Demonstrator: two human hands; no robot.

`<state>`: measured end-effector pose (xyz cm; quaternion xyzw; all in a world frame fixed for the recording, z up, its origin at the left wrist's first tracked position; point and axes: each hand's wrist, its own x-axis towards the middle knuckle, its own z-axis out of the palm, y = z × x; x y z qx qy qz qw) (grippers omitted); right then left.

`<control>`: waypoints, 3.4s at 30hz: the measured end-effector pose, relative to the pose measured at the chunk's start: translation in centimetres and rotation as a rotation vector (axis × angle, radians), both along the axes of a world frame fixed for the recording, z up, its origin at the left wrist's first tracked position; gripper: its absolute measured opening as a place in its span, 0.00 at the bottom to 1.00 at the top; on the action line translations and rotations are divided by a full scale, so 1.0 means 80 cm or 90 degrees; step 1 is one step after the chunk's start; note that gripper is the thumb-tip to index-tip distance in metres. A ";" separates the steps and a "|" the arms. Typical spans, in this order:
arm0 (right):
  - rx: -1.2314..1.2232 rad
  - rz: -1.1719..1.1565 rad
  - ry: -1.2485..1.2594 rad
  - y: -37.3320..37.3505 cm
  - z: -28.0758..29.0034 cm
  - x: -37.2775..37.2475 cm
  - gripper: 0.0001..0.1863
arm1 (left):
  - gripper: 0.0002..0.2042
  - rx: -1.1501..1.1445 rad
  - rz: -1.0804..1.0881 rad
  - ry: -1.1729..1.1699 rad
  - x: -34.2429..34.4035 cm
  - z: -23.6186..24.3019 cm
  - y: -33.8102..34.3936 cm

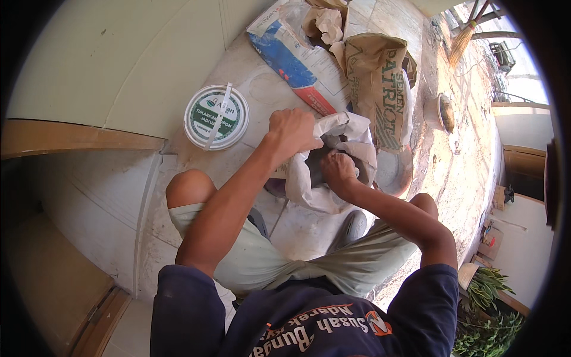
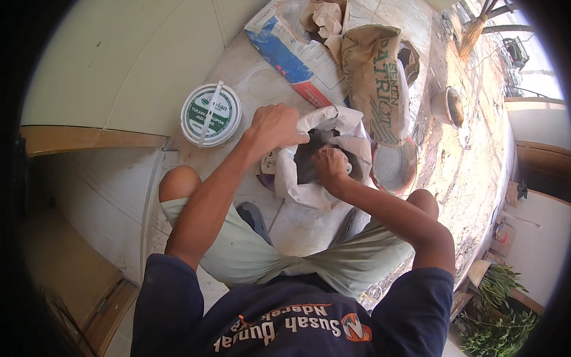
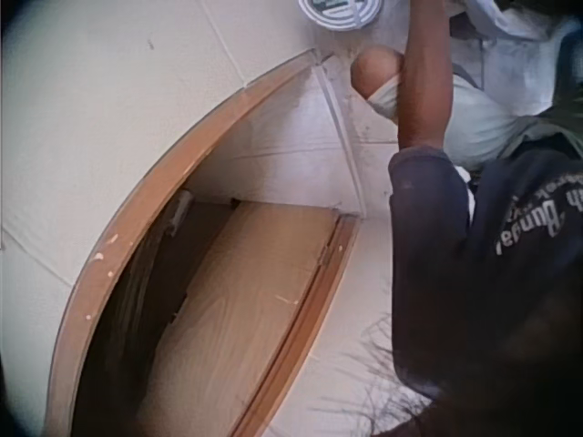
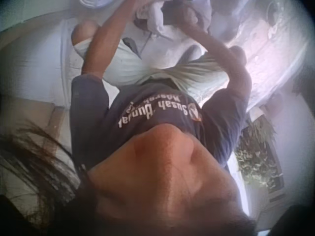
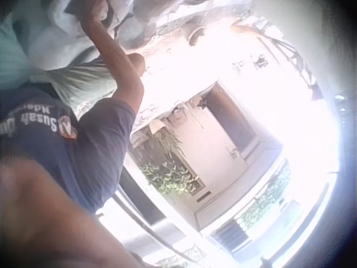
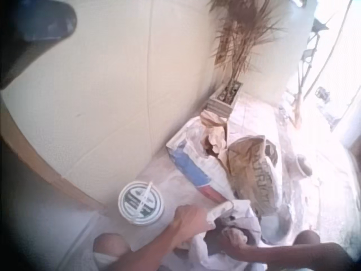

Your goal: The person scoops cement from a large paper bag into a small bucket using a trowel. The person sits on the floor and repeatedly transfers the material until the bucket is filled.

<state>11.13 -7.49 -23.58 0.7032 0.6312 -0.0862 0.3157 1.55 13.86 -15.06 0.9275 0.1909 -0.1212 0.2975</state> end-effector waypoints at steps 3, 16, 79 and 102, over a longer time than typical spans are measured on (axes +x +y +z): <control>-0.009 -0.045 0.040 -0.005 0.015 0.006 0.13 | 0.19 -0.027 -0.001 -0.010 0.011 -0.007 0.002; -0.070 -0.138 0.170 0.009 0.013 -0.003 0.21 | 0.15 -0.001 -0.046 -0.063 -0.027 -0.008 0.019; 0.326 -0.526 0.495 -0.147 0.185 0.009 0.26 | 0.30 -0.012 0.211 -0.218 0.038 0.012 0.038; 0.585 -1.122 0.407 -0.322 0.069 0.117 0.27 | 0.29 -0.024 0.209 -0.205 0.050 0.000 0.036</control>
